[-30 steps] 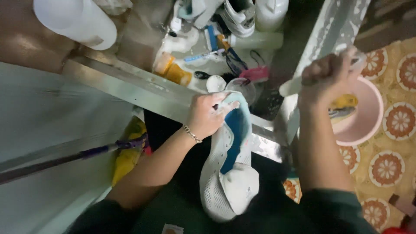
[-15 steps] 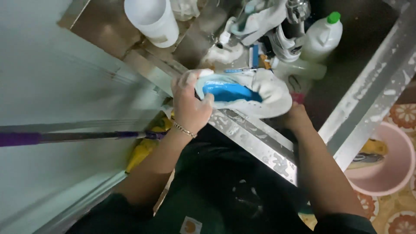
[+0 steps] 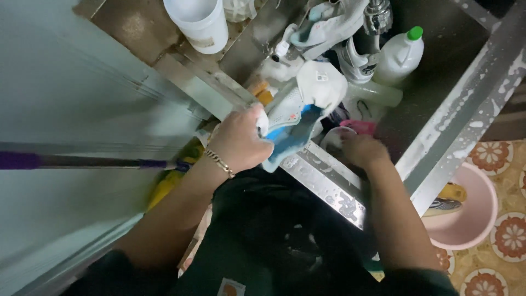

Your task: Washing and scrubbing a pair of white sneakers in a sink using soap and a brush

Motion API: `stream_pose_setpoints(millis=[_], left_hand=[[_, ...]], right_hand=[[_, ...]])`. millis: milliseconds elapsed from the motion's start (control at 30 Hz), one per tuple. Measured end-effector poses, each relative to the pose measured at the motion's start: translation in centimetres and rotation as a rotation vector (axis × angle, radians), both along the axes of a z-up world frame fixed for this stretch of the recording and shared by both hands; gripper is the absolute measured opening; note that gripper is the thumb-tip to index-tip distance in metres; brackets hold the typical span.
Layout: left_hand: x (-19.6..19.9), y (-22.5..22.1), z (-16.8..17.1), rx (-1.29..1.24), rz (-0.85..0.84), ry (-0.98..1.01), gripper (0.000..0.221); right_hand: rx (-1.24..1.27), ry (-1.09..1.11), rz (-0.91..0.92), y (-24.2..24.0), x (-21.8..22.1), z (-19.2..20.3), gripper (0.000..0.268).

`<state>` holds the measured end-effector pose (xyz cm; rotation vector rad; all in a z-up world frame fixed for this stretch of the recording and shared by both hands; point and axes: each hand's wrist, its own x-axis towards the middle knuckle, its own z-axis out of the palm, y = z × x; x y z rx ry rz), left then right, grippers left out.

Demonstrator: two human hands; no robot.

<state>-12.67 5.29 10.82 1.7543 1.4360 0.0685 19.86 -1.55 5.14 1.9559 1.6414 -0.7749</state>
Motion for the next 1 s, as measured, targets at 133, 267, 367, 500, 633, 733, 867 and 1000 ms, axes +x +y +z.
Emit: stream_pose_setpoints(millis=[133,267,367,500,633,733,867,1000], left_hand=[[2.3,0.4,4.9,-0.031,-0.085,0.054,0.07],[5.2,-0.6,8.8,-0.013,-0.116,0.055,0.093],[7.1,-1.4,2.7,0.103,-0.09,0.011,0.09],[10.1,-2.4,-1.4,0.408,-0.138,-0.079,0.095],[9.3,-3.0,-2.1,0.526,-0.312,-0.123,0.102],[8.3,-3.0,-3.0,0.59,-0.374,-0.16,0.099],[8.0,-2.5,-3.5,0.583,-0.38,-0.143,0.095],[8.3,-3.1,-3.3,0.571,-0.371,-0.106,0.095]], right_hand=[[0.28,0.055,-0.245,-3.8,2.6,2.1,0.049],[0.572,0.444,-0.451,-8.5,1.3,8.7,0.045],[0.76,0.737,-0.351,-10.7,1.1,6.9,0.039],[0.865,0.606,-0.212,-9.5,-2.0,4.6,0.032],[0.85,0.294,-0.066,-8.8,-0.1,-1.2,0.03],[0.9,0.164,-0.052,-8.5,1.9,-1.9,0.033],[0.86,0.337,-0.121,-9.9,-1.8,0.6,0.029],[0.787,0.27,-0.203,-10.1,0.8,-1.4,0.033]])
